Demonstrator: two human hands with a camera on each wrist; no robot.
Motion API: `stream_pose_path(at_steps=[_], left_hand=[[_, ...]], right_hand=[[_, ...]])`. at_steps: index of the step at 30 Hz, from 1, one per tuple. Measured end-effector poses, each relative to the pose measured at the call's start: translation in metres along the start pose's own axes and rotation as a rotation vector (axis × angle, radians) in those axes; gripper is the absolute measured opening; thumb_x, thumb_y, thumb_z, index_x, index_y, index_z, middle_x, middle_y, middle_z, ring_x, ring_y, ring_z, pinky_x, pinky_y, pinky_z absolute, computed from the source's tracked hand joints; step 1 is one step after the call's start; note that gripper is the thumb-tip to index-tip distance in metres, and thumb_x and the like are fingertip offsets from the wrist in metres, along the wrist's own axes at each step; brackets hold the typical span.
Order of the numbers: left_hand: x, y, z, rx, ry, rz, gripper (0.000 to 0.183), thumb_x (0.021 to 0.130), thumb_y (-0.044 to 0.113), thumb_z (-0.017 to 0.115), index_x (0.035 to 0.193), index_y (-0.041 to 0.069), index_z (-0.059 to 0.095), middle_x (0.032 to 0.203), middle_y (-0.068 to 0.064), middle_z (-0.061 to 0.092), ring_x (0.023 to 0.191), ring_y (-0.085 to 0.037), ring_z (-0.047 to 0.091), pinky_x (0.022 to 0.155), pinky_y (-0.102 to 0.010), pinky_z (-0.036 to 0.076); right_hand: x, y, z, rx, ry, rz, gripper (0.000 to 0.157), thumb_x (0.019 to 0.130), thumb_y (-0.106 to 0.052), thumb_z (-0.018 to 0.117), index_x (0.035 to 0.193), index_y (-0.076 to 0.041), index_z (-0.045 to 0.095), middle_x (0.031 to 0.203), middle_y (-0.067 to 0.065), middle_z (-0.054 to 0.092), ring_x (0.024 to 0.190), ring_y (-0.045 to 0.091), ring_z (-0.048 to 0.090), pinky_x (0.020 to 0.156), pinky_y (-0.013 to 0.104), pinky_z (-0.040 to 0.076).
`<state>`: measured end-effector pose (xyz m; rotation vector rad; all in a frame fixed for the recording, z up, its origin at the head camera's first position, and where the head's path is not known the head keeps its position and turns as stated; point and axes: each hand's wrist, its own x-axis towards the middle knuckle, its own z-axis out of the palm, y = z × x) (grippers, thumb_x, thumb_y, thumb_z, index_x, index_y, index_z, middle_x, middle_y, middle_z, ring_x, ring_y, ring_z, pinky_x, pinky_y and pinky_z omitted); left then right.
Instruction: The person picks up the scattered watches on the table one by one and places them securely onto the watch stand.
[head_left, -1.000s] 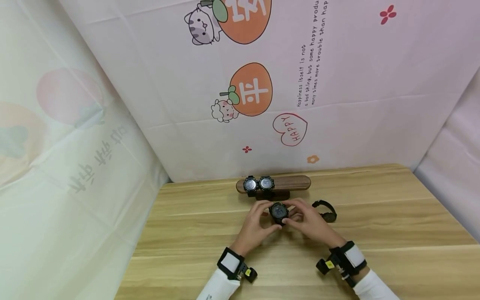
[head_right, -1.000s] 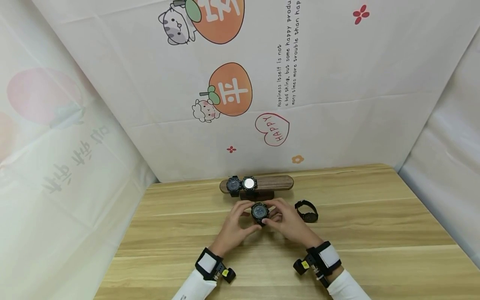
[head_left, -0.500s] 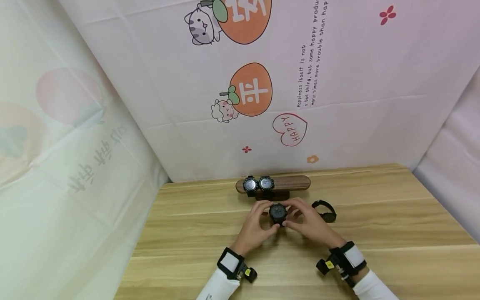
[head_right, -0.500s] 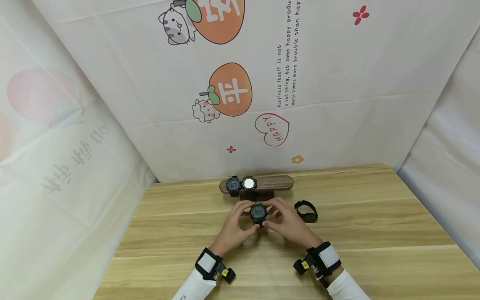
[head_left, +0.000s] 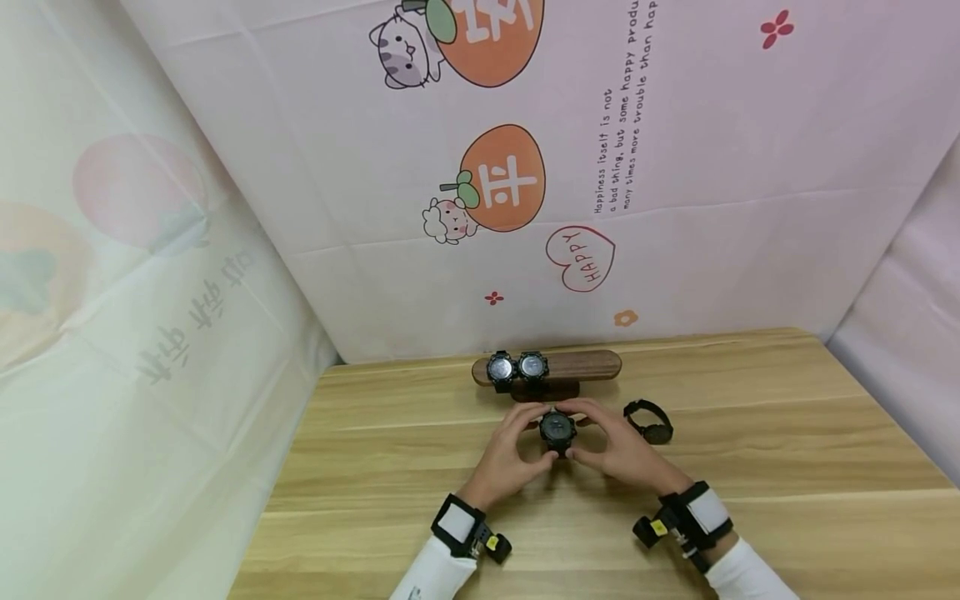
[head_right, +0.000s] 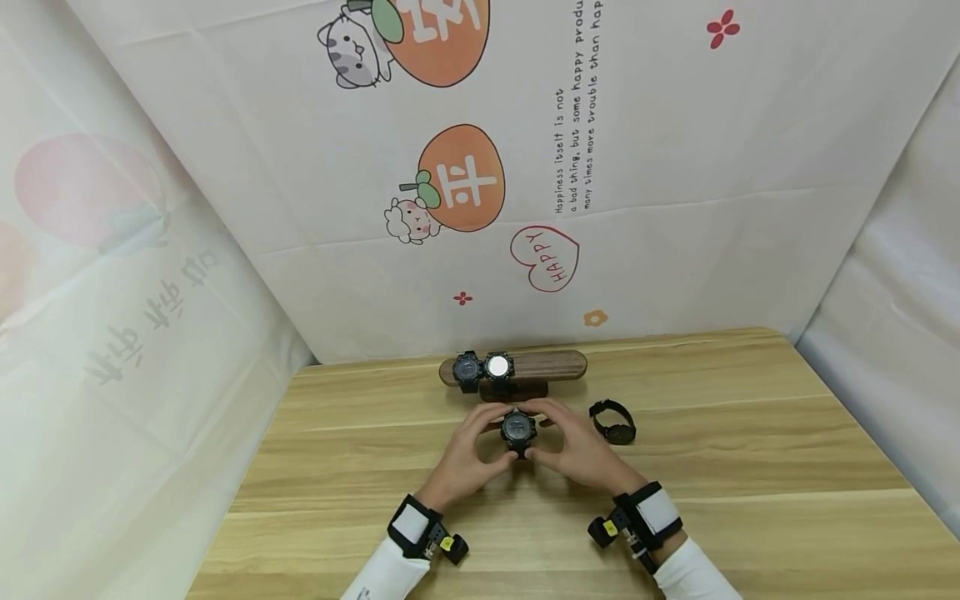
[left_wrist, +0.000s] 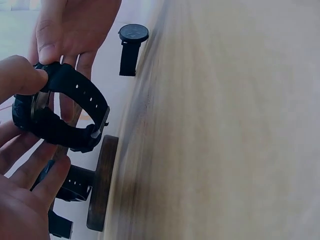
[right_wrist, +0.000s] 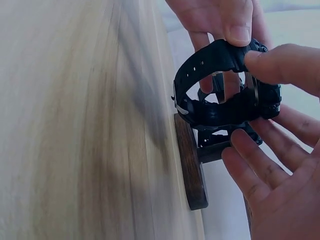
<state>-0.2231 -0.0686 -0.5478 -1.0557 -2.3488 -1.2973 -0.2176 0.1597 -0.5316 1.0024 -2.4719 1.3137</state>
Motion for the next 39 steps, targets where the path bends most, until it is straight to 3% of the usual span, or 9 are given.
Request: stream_pose_path(at_steps=[4,11,18,26,32,39], left_hand=[[0.002,0.009,-0.003,-0.029,0.01,0.015,0.068,0.077,0.009,0.079,0.137,0.003,0.048,0.136,-0.013,0.05,0.124,-0.022,0.048,0.105,-0.04,0.043],[0.005,0.028,-0.012,-0.027,0.002,0.038,0.065,0.078,0.005,0.077,0.136,-0.001,0.048,0.134,-0.018,0.051,0.123,-0.025,0.049,0.105,-0.038,0.044],[0.006,0.027,-0.013,-0.025,-0.015,0.063,0.065,0.078,0.005,0.077,0.136,-0.002,0.047,0.133,-0.02,0.049,0.123,-0.027,0.048,0.101,-0.043,0.047],[0.007,0.018,-0.015,-0.075,-0.03,0.007,0.061,0.085,0.015,0.074,0.139,0.008,0.047,0.137,-0.009,0.048,0.124,-0.021,0.046,0.103,-0.044,0.045],[0.017,0.026,-0.032,-0.086,0.072,0.067,0.046,0.083,-0.002,0.071,0.127,0.004,0.056,0.113,-0.016,0.062,0.108,-0.028,0.056,0.092,-0.046,0.052],[0.024,-0.004,-0.045,0.019,0.269,0.106,0.025,0.085,-0.004,0.067,0.11,0.0,0.064,0.096,-0.012,0.066,0.09,-0.022,0.058,0.074,-0.039,0.056]], right_hand=[[0.0,0.003,0.002,0.007,0.006,-0.02,0.065,0.081,-0.021,0.078,0.138,-0.011,0.048,0.135,0.009,0.051,0.119,0.032,0.051,0.088,0.051,0.053],[0.001,0.005,0.001,-0.029,0.003,-0.003,0.062,0.081,-0.028,0.078,0.136,-0.016,0.05,0.134,0.001,0.052,0.119,0.022,0.051,0.091,0.044,0.054],[0.0,0.005,0.001,-0.068,0.006,0.009,0.06,0.083,-0.032,0.076,0.135,-0.016,0.05,0.133,-0.003,0.052,0.116,0.024,0.053,0.093,0.045,0.052],[-0.001,0.005,0.001,-0.07,0.015,0.054,0.061,0.08,-0.033,0.078,0.134,-0.02,0.052,0.132,-0.009,0.052,0.114,0.016,0.054,0.094,0.042,0.051],[-0.001,0.004,-0.001,-0.058,0.008,0.089,0.06,0.082,-0.038,0.075,0.135,-0.021,0.051,0.133,-0.011,0.051,0.115,0.014,0.052,0.094,0.044,0.051],[-0.001,0.001,-0.003,-0.064,0.006,0.112,0.059,0.082,-0.034,0.076,0.135,-0.029,0.049,0.134,-0.012,0.05,0.115,0.014,0.053,0.093,0.049,0.05]])
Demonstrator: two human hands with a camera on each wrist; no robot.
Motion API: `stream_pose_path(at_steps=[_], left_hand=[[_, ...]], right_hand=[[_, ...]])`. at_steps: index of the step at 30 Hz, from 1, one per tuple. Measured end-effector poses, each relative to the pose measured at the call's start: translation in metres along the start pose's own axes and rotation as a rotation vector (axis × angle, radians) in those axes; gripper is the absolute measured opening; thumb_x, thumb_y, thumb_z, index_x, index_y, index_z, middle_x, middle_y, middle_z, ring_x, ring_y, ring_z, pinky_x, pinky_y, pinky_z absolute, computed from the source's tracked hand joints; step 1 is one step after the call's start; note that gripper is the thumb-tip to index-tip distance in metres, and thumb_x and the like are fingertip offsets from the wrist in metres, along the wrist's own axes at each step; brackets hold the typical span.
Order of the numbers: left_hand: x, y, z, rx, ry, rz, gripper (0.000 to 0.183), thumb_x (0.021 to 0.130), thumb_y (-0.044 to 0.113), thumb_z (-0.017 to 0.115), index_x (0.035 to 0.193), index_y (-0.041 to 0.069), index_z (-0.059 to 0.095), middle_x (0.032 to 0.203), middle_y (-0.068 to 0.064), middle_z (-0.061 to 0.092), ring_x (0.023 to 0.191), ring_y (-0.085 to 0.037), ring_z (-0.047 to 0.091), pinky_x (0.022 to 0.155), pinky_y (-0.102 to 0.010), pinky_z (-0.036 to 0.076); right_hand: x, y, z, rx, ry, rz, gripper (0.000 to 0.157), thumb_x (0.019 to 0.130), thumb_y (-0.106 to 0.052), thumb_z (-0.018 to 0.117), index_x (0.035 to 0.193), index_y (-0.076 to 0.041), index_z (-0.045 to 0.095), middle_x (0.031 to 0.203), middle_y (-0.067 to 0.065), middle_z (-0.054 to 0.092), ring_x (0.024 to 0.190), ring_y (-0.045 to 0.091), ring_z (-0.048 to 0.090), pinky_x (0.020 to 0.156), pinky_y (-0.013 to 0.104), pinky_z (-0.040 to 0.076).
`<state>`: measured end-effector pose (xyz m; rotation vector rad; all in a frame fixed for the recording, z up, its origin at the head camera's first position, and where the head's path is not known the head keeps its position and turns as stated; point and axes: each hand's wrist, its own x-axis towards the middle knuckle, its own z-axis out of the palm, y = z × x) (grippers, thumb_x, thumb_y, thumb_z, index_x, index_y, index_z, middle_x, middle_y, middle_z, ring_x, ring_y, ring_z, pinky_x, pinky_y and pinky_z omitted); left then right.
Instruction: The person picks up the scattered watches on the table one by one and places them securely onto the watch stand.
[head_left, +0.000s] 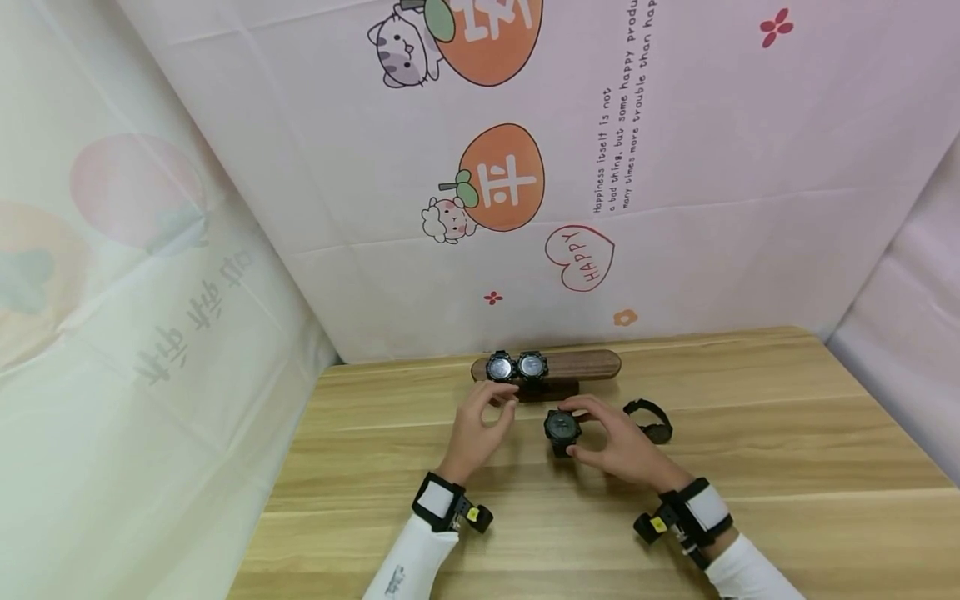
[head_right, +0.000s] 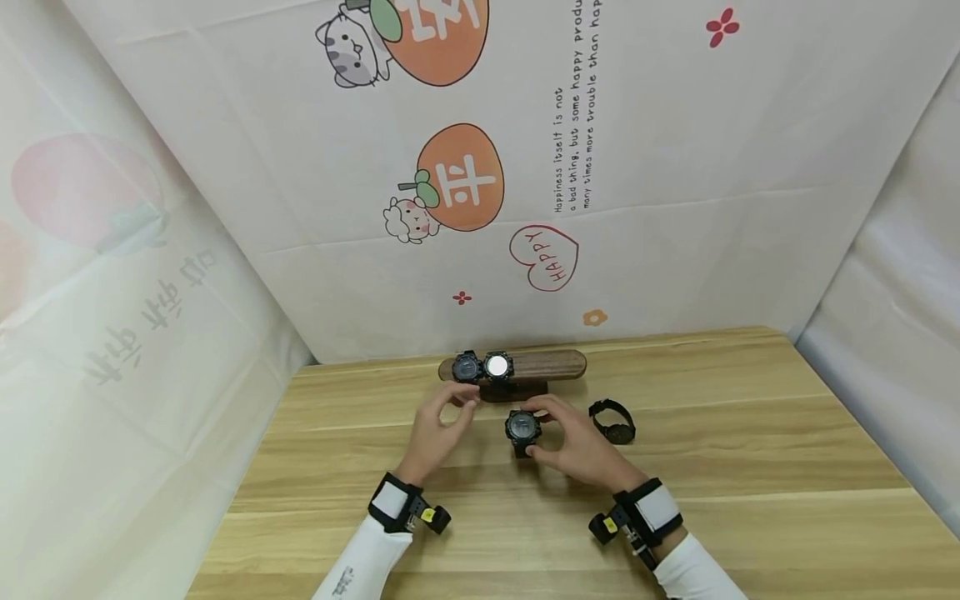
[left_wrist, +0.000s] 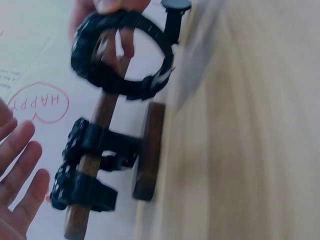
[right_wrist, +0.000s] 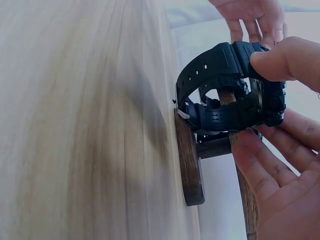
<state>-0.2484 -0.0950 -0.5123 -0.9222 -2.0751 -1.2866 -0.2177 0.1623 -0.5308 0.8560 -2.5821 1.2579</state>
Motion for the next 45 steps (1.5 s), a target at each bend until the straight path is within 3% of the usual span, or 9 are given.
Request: stream_pose_path(at_steps=[6,12,17,25,31,36,45], left_hand=[[0.006,-0.021,-0.014,0.056,0.053,-0.058,0.02,0.089,0.005,0.066,0.109,0.005,0.066,0.106,-0.003,0.063,0.097,-0.017,0.056,0.08,-0.041,0.055],[0.006,-0.037,-0.022,0.104,0.023,-0.141,0.031,0.087,0.008,0.068,0.117,0.006,0.063,0.118,-0.007,0.057,0.107,-0.022,0.05,0.091,-0.049,0.05],[0.005,-0.05,-0.023,0.141,-0.007,-0.218,0.041,0.083,0.011,0.073,0.122,0.009,0.06,0.123,-0.008,0.053,0.115,-0.018,0.046,0.099,-0.044,0.045],[0.0,-0.068,-0.024,0.177,-0.053,-0.233,0.052,0.081,0.009,0.074,0.13,0.009,0.055,0.131,-0.007,0.047,0.12,-0.017,0.044,0.102,-0.044,0.044],[0.002,-0.071,-0.025,0.181,-0.082,-0.226,0.054,0.084,0.009,0.072,0.134,0.006,0.051,0.137,-0.013,0.043,0.124,-0.02,0.043,0.101,-0.045,0.046],[0.005,-0.073,-0.024,0.168,-0.105,-0.245,0.053,0.085,0.007,0.07,0.133,0.002,0.05,0.139,-0.015,0.043,0.125,-0.023,0.044,0.1,-0.045,0.047],[0.008,-0.075,-0.023,0.148,-0.103,-0.239,0.05,0.084,0.001,0.07,0.13,-0.003,0.052,0.134,-0.021,0.05,0.121,-0.027,0.048,0.099,-0.042,0.049]], right_hand=[[-0.001,-0.003,-0.002,0.001,-0.011,0.028,0.059,0.082,-0.031,0.076,0.135,-0.03,0.048,0.134,-0.011,0.05,0.114,0.017,0.053,0.092,0.053,0.05],[-0.001,-0.001,-0.004,0.0,-0.002,0.032,0.059,0.083,-0.03,0.076,0.135,-0.028,0.049,0.134,-0.008,0.05,0.116,0.018,0.052,0.094,0.054,0.049],[-0.001,0.001,-0.007,-0.003,0.008,0.032,0.059,0.083,-0.029,0.076,0.135,-0.026,0.049,0.134,-0.007,0.05,0.117,0.019,0.051,0.095,0.053,0.048],[0.0,0.003,-0.012,-0.027,0.026,0.043,0.059,0.083,-0.033,0.075,0.135,-0.027,0.048,0.135,-0.007,0.048,0.119,0.024,0.05,0.094,0.055,0.048],[0.001,0.005,-0.016,-0.059,0.048,0.028,0.061,0.082,-0.028,0.077,0.135,-0.029,0.048,0.135,-0.004,0.049,0.117,0.027,0.051,0.093,0.054,0.049],[0.0,0.01,-0.02,-0.089,0.069,0.013,0.06,0.081,-0.028,0.077,0.134,-0.024,0.049,0.136,-0.001,0.048,0.115,0.026,0.052,0.091,0.053,0.05],[0.001,0.019,-0.031,-0.115,0.1,0.002,0.06,0.082,-0.027,0.076,0.135,-0.021,0.05,0.135,-0.001,0.05,0.117,0.022,0.05,0.092,0.051,0.049]])
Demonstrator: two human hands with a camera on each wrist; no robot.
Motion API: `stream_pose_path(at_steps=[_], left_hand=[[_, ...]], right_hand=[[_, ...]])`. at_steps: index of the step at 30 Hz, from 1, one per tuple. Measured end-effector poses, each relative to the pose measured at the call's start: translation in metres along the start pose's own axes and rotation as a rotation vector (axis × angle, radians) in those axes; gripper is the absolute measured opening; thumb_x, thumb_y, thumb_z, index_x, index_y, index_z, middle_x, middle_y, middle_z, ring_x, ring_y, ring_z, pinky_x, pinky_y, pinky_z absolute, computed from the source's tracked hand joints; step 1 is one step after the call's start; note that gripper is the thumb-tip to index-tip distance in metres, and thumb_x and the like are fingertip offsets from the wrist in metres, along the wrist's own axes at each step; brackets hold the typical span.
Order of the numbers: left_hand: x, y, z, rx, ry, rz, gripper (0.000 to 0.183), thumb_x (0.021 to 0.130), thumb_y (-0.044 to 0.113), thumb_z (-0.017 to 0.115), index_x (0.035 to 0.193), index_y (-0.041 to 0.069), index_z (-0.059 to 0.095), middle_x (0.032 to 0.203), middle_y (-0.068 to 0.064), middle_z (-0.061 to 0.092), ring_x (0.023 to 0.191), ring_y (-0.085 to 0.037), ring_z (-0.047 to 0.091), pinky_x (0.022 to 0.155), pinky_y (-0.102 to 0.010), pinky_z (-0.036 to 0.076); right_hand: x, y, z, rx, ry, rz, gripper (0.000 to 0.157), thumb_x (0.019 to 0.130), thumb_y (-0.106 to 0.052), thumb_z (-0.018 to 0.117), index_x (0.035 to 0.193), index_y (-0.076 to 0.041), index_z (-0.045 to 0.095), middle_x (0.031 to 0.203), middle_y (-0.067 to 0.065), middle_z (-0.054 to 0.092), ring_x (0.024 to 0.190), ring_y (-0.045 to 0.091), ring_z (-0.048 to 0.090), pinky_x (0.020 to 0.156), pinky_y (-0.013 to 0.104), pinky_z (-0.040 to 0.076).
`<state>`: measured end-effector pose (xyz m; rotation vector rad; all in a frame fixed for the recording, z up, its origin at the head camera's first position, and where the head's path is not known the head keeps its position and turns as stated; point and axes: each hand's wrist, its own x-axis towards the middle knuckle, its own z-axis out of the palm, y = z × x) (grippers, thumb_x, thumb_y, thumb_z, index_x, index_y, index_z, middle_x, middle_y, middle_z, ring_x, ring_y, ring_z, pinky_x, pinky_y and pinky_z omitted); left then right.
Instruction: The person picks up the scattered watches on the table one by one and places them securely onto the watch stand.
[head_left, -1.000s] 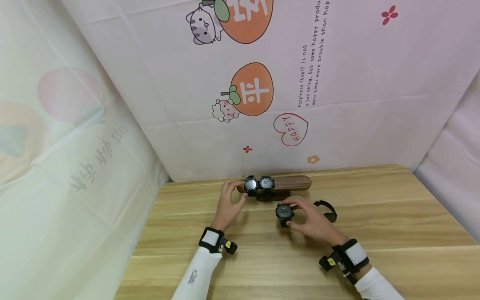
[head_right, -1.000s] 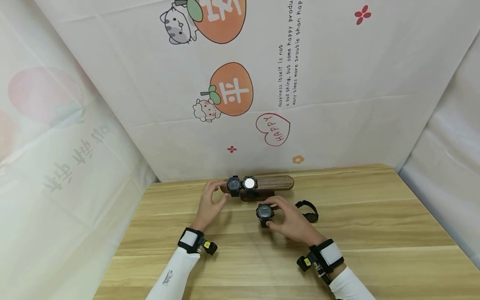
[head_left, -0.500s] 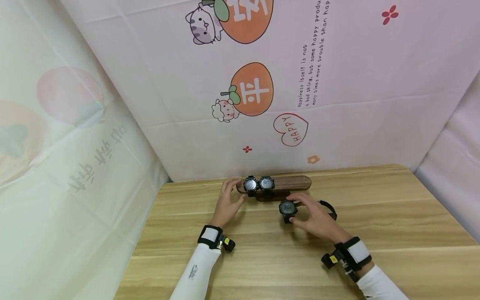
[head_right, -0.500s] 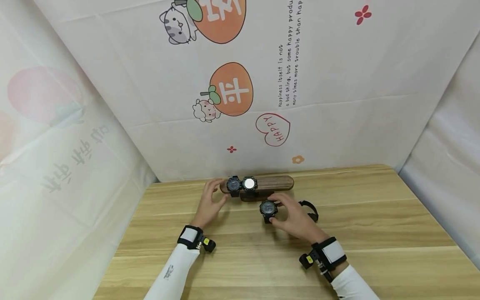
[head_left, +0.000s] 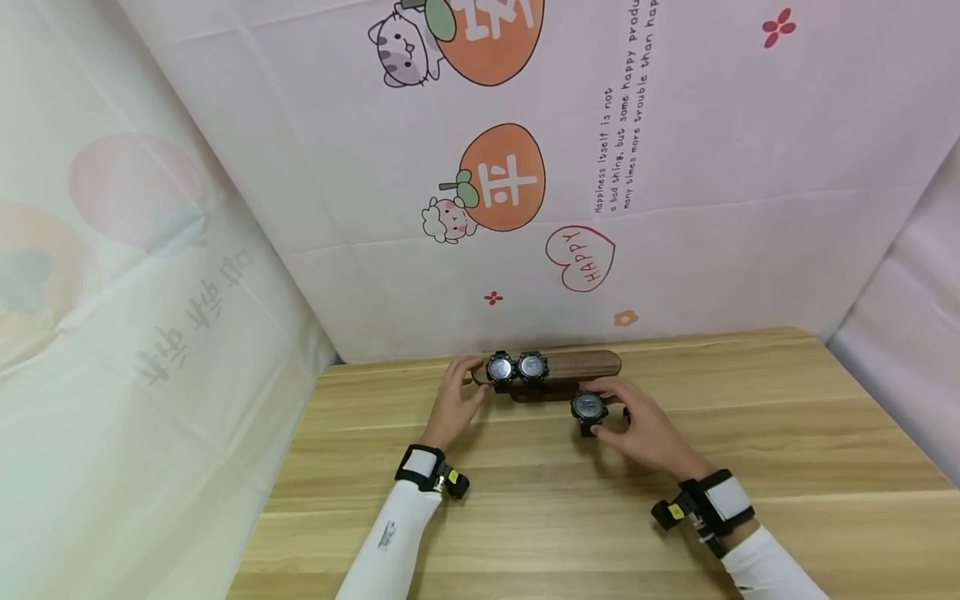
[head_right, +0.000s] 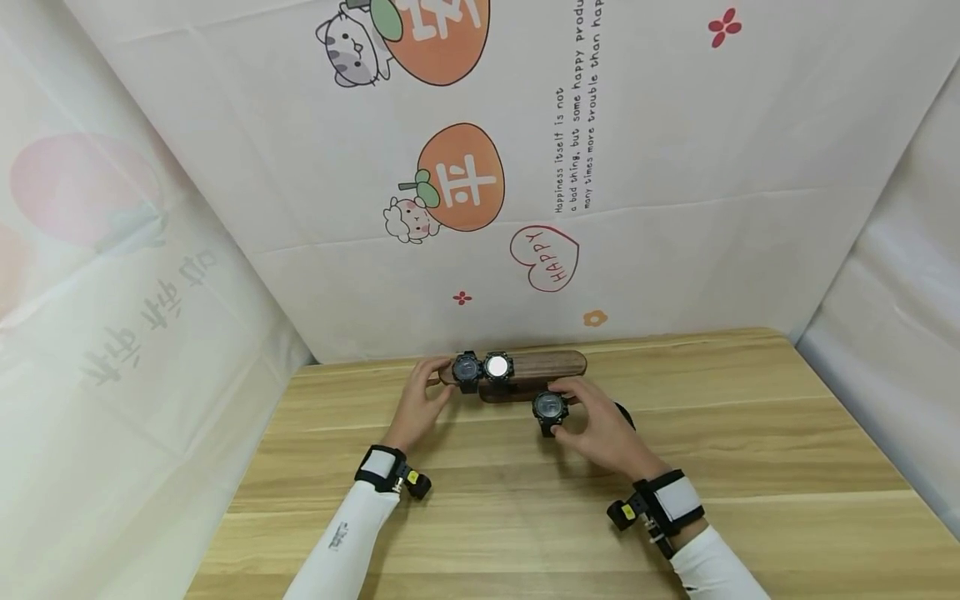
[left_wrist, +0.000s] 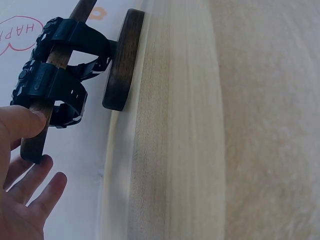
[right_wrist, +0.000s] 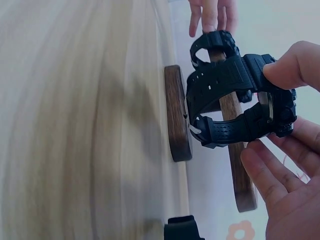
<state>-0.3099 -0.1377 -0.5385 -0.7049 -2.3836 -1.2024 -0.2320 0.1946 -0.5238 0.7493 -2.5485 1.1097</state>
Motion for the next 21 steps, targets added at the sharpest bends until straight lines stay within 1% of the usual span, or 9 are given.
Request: stream_pose_path(at_steps=[2,5,8,15,21], left_hand=[[0.0,0.001,0.0,0.002,-0.001,-0.003,0.049,0.084,0.002,0.07,0.13,-0.002,0.053,0.134,-0.02,0.05,0.121,-0.026,0.048,0.1,-0.043,0.048],[0.0,0.001,-0.001,0.009,-0.011,-0.031,0.049,0.085,0.003,0.07,0.131,0.0,0.053,0.135,-0.017,0.05,0.123,-0.023,0.046,0.102,-0.041,0.046],[0.0,0.001,-0.001,0.009,-0.013,-0.036,0.049,0.086,0.004,0.07,0.131,0.0,0.053,0.135,-0.017,0.051,0.122,-0.022,0.047,0.101,-0.04,0.046],[0.0,-0.001,-0.001,-0.008,0.0,-0.001,0.05,0.084,0.002,0.07,0.13,-0.001,0.053,0.133,-0.02,0.052,0.12,-0.027,0.049,0.098,-0.041,0.05],[0.0,-0.003,0.001,-0.014,0.007,0.012,0.049,0.084,0.003,0.071,0.13,0.0,0.053,0.132,-0.018,0.052,0.117,-0.024,0.051,0.096,-0.036,0.052]], right_hand=[[0.0,0.001,-0.003,0.007,0.004,0.016,0.061,0.081,-0.024,0.077,0.135,-0.019,0.05,0.135,0.0,0.049,0.119,0.023,0.049,0.094,0.053,0.048],[0.001,0.002,-0.006,0.012,0.004,0.042,0.062,0.08,-0.022,0.077,0.135,-0.017,0.05,0.137,0.0,0.049,0.122,0.023,0.046,0.098,0.054,0.045],[0.001,0.002,-0.009,0.019,0.007,0.052,0.062,0.079,-0.021,0.078,0.135,-0.016,0.05,0.137,0.001,0.048,0.124,0.023,0.044,0.098,0.056,0.044],[0.001,0.006,-0.013,0.023,0.026,0.046,0.062,0.079,-0.019,0.078,0.134,-0.018,0.05,0.135,0.001,0.049,0.122,0.023,0.045,0.096,0.057,0.046],[0.0,0.012,-0.017,0.031,0.047,0.035,0.063,0.077,-0.013,0.078,0.134,-0.015,0.051,0.135,0.003,0.05,0.121,0.025,0.045,0.096,0.057,0.045]])
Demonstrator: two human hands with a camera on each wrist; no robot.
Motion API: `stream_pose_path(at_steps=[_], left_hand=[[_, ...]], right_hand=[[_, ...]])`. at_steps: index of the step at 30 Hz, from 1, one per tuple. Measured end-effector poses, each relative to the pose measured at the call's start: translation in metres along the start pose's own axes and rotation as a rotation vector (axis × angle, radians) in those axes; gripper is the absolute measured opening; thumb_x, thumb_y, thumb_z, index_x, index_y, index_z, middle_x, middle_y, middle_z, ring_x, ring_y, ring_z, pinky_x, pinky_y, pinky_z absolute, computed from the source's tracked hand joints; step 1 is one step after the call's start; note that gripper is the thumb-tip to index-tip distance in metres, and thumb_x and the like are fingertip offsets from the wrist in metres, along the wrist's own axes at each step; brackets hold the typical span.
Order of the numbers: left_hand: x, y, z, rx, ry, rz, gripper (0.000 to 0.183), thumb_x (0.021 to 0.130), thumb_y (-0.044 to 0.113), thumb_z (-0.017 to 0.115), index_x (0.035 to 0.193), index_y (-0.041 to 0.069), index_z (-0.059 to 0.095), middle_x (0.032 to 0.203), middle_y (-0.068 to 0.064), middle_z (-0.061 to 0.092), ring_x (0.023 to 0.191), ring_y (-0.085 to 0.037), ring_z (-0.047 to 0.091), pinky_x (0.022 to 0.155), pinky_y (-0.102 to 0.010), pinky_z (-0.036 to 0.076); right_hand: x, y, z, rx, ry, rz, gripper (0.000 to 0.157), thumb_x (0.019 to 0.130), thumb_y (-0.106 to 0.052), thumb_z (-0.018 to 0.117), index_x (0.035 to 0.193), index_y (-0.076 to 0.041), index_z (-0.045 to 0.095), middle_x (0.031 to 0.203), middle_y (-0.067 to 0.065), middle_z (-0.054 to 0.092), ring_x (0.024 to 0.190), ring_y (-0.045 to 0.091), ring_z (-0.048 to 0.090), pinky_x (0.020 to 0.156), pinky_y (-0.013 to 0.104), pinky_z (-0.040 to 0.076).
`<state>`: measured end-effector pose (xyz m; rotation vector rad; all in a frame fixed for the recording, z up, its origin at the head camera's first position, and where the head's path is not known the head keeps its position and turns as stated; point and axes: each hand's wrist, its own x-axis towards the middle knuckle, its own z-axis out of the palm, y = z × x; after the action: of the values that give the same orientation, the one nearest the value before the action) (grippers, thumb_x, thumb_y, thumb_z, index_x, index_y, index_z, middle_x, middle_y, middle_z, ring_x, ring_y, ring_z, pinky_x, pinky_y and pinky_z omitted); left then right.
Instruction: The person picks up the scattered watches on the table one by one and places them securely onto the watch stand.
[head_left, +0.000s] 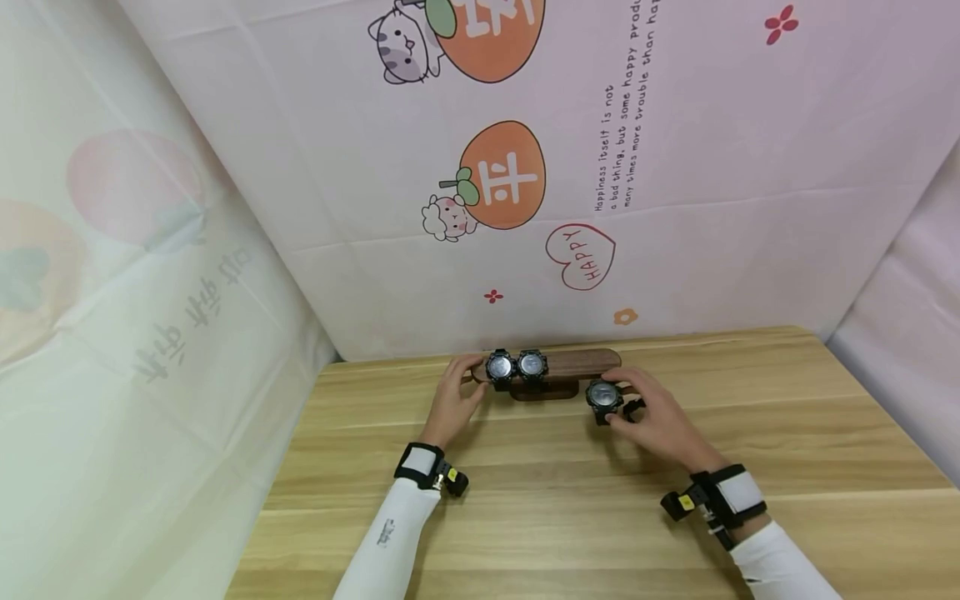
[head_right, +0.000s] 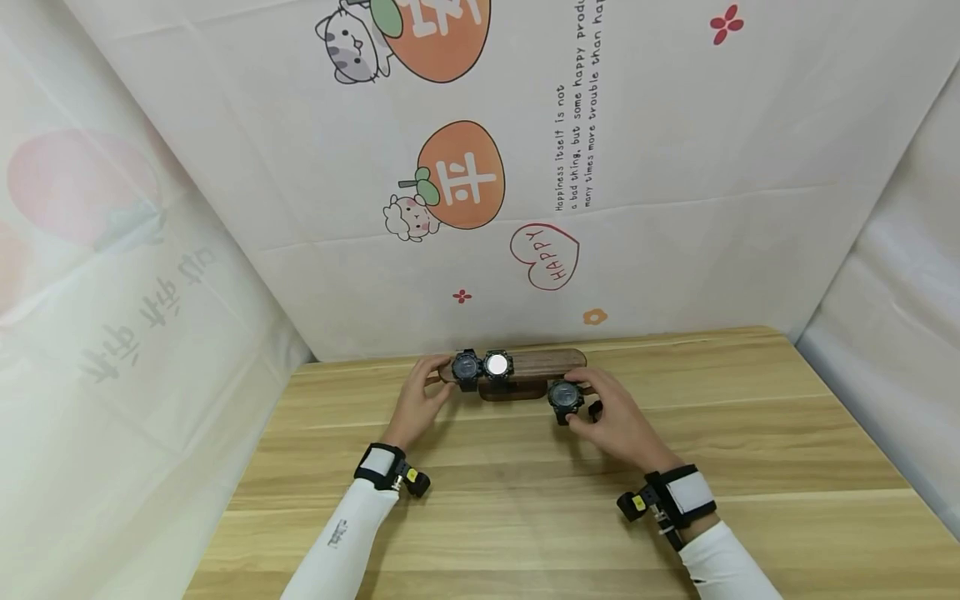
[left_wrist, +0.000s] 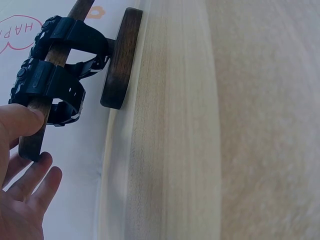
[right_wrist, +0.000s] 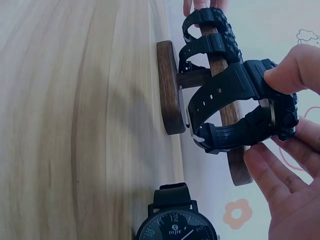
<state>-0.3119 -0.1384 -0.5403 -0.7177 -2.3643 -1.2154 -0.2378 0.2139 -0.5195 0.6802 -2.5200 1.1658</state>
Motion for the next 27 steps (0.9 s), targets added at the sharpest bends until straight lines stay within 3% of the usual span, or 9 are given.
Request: stream_pose_path(at_steps=[11,20,27], left_hand=[[0.001,-0.001,0.0,-0.035,0.007,-0.015,0.048,0.084,0.002,0.071,0.129,0.0,0.055,0.13,-0.017,0.053,0.116,-0.023,0.053,0.094,-0.035,0.053],[0.001,0.001,0.002,-0.066,0.042,0.013,0.05,0.08,-0.003,0.074,0.126,-0.002,0.056,0.127,-0.021,0.055,0.111,-0.031,0.055,0.09,-0.043,0.054],[0.0,0.001,0.0,-0.043,0.01,-0.014,0.049,0.083,0.001,0.072,0.129,-0.001,0.055,0.13,-0.018,0.054,0.115,-0.023,0.053,0.095,-0.035,0.052]], right_hand=[[-0.001,0.01,-0.004,-0.008,0.02,0.006,0.065,0.077,-0.011,0.077,0.136,-0.013,0.049,0.137,0.007,0.049,0.123,0.027,0.044,0.097,0.059,0.044],[-0.001,0.017,-0.009,-0.009,0.062,-0.015,0.063,0.078,-0.005,0.076,0.135,-0.007,0.05,0.133,0.01,0.051,0.116,0.027,0.049,0.089,0.053,0.049],[-0.001,0.019,-0.011,0.009,0.104,-0.05,0.066,0.072,0.003,0.078,0.132,-0.007,0.052,0.128,0.013,0.054,0.113,0.028,0.051,0.086,0.053,0.05]])
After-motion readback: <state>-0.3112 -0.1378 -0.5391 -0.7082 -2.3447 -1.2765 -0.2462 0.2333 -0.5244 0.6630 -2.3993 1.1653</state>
